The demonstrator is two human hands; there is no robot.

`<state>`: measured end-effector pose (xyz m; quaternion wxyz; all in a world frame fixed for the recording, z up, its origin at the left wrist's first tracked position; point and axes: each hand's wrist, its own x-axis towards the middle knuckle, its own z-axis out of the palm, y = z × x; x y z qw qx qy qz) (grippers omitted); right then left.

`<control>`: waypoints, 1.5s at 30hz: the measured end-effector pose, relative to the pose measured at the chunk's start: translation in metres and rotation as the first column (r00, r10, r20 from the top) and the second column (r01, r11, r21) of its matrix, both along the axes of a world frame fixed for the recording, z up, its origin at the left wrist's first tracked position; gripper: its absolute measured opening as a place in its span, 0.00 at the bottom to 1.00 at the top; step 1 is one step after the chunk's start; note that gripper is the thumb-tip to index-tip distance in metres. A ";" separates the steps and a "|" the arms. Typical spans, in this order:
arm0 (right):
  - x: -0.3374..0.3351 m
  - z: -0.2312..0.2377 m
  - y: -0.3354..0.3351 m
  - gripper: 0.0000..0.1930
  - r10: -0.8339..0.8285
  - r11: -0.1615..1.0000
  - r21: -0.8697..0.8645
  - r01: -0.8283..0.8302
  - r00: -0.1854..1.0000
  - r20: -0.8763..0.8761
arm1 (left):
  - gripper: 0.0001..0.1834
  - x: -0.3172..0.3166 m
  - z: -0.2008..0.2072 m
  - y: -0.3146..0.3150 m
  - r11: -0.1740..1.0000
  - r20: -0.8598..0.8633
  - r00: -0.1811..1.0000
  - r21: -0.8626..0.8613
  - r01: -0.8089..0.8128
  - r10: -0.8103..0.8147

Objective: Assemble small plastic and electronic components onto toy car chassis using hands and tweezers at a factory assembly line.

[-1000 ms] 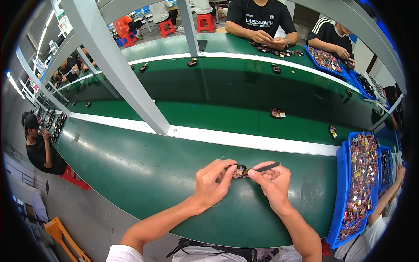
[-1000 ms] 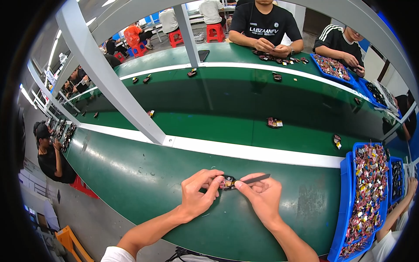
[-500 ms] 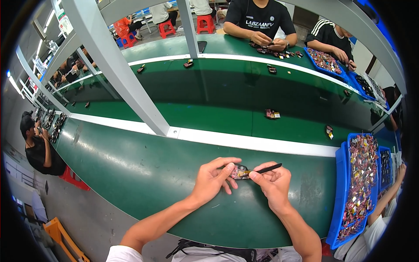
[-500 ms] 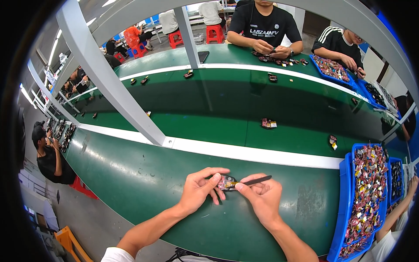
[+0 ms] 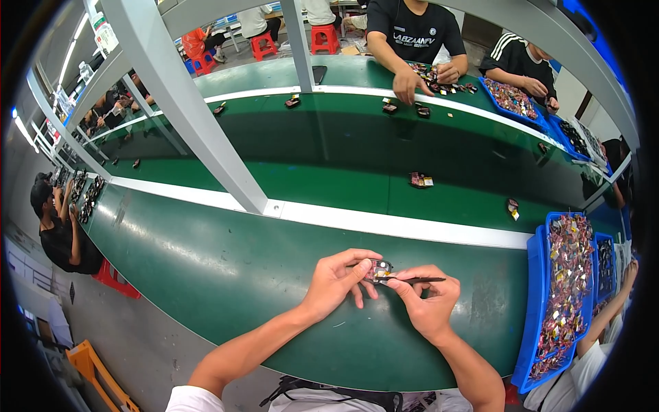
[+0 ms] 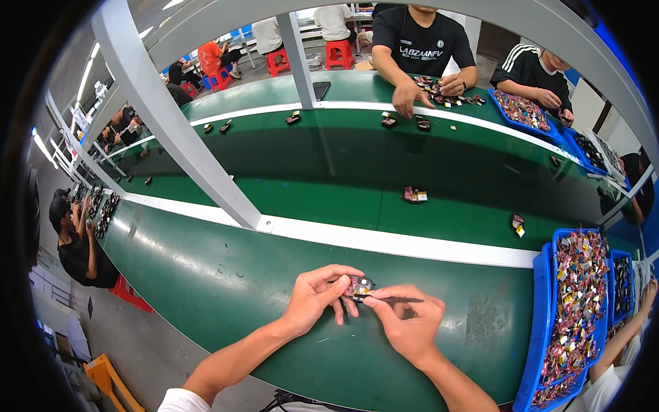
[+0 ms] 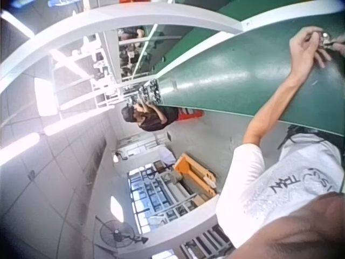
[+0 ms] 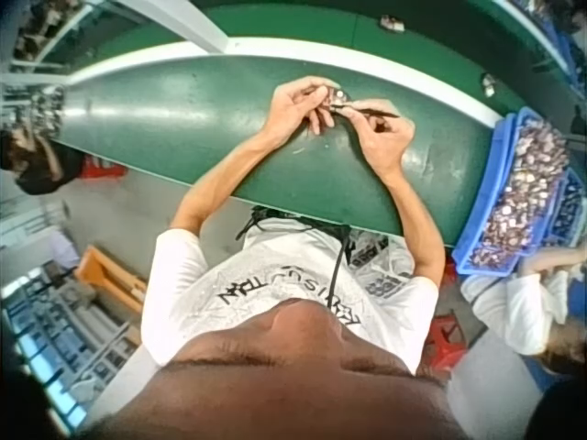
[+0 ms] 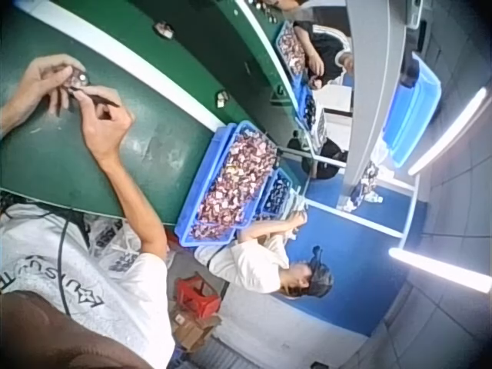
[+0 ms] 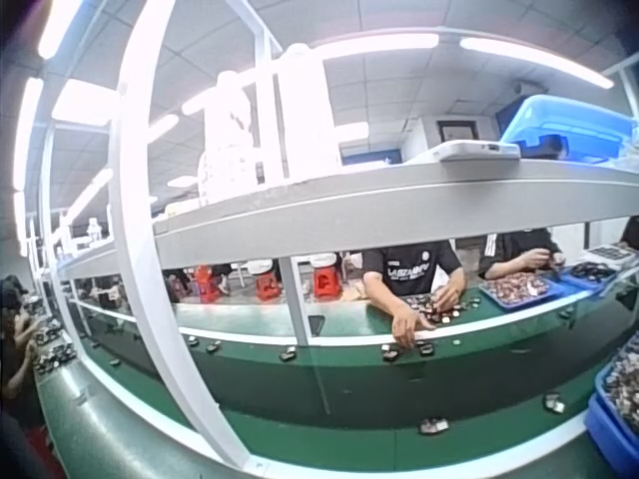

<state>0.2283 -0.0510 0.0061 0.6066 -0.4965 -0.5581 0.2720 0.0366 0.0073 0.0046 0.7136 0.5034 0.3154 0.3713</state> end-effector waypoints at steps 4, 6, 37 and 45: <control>0.000 0.000 0.000 0.06 0.000 1.000 0.017 0.000 1.000 -0.001 | 0.20 0.002 0.000 -0.001 1.000 0.014 1.000 0.016 -0.013 0.013; 0.001 -0.001 0.000 0.06 0.005 1.000 0.012 -0.005 1.000 -0.003 | 0.19 0.001 0.000 -0.001 1.000 0.010 1.000 0.017 -0.007 0.007; 0.003 -0.004 0.001 0.07 -0.019 1.000 -0.011 0.019 1.000 0.003 | 0.17 0.004 0.002 -0.002 0.992 -0.065 0.992 0.073 -0.102 0.106; 0.000 -0.002 0.001 0.08 0.002 0.997 0.073 -0.009 0.996 0.090 | 0.17 0.004 0.002 -0.005 0.993 -0.060 0.993 0.054 -0.102 0.106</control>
